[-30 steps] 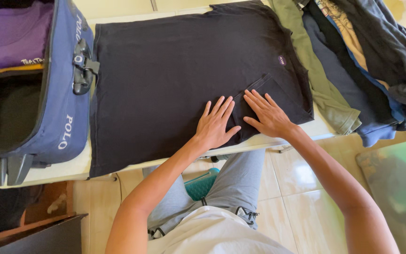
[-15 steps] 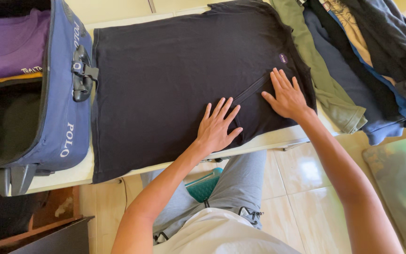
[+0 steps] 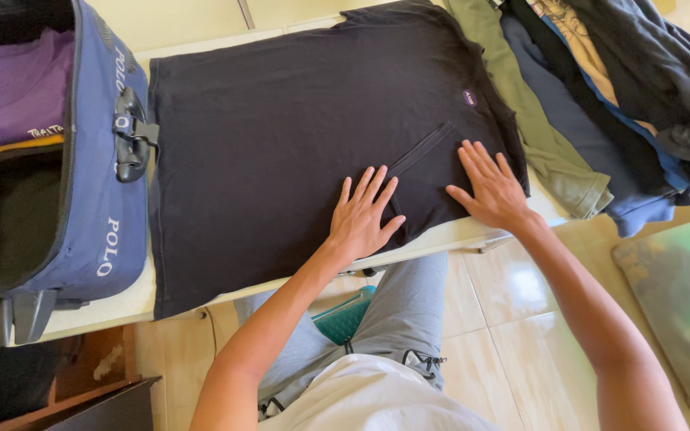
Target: The person spreads a black t-shirt flat on a table by hand, smooths the fabric with their palms, and begins folding the sleeves inward.
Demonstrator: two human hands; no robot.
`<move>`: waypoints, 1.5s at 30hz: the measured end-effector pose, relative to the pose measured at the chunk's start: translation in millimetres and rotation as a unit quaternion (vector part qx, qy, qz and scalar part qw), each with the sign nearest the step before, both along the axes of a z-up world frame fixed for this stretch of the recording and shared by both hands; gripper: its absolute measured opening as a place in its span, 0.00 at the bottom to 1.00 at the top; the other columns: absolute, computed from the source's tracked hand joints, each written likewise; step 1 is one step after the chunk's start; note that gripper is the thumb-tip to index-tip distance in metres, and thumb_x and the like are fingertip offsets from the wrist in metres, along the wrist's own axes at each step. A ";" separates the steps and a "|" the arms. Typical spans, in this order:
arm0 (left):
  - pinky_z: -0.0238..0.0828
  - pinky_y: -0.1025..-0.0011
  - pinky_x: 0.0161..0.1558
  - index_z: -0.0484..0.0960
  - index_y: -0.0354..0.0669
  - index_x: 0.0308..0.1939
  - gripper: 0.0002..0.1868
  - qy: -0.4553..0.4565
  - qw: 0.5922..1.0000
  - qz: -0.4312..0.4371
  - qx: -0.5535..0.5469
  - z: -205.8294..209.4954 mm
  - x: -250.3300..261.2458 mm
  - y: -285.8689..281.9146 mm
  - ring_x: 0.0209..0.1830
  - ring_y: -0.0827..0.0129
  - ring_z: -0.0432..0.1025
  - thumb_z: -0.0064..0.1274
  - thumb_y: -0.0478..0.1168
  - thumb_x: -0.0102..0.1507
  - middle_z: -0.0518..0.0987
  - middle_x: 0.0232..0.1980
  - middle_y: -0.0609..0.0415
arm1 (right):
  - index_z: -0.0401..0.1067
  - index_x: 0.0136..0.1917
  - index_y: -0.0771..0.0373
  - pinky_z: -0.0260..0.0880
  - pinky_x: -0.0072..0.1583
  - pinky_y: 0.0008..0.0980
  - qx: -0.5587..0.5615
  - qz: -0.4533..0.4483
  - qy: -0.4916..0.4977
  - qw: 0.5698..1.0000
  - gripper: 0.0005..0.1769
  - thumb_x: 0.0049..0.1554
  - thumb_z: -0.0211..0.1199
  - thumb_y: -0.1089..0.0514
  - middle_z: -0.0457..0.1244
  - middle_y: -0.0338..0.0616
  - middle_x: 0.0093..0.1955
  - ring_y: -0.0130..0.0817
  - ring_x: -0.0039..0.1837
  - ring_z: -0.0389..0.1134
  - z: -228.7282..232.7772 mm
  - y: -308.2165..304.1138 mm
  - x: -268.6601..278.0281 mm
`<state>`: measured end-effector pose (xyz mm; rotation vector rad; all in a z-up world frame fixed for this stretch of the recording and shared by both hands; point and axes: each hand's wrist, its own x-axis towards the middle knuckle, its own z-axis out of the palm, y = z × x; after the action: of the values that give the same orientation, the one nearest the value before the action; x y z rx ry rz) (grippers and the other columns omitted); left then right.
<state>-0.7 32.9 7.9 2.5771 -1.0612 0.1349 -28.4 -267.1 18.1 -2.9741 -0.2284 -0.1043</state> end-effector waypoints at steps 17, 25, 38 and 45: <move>0.38 0.48 0.78 0.56 0.22 0.75 0.45 -0.007 0.999 0.045 -0.022 -14.1 2.5 -107.4 0.84 0.48 0.41 0.45 0.59 0.68 0.50 0.82 0.33 | 0.47 0.82 0.66 0.33 0.81 0.45 -0.011 -0.035 -0.024 0.999 0.48 0.64 0.44 0.30 0.40 0.48 0.87 0.41 0.86 0.36 -5.7 -23.8 -14.4; 0.35 0.47 0.78 0.52 0.26 0.77 0.48 0.017 0.999 0.038 0.022 -18.2 4.7 -85.8 0.84 0.48 0.39 0.40 0.64 0.68 0.48 0.82 0.36 | 0.46 0.83 0.65 0.32 0.81 0.44 -0.018 -0.036 -0.018 0.999 0.48 0.64 0.43 0.29 0.39 0.47 0.87 0.40 0.86 0.35 -6.1 -24.1 -13.3; 0.33 0.51 0.79 0.51 0.33 0.79 0.48 0.033 0.993 0.099 0.056 -16.2 18.0 17.1 0.84 0.52 0.38 0.32 0.69 0.69 0.46 0.84 0.41 | 0.45 0.83 0.63 0.31 0.81 0.44 -0.017 -0.039 -0.003 0.999 0.49 0.63 0.40 0.28 0.37 0.44 0.87 0.39 0.86 0.34 -10.1 -26.2 -11.6; 0.32 0.52 0.78 0.50 0.34 0.79 0.47 0.040 0.981 0.175 0.073 -17.7 26.2 97.3 0.84 0.53 0.38 0.32 0.67 0.69 0.45 0.84 0.43 | 0.45 0.83 0.64 0.32 0.80 0.44 -0.016 -0.032 -0.012 0.999 0.49 0.63 0.41 0.28 0.38 0.45 0.87 0.40 0.86 0.33 -11.3 -27.9 -10.8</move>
<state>25.5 130.2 -9.8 2.8545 -0.6006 0.0399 -39.2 -295.0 6.8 -3.0138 -0.1390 -0.1460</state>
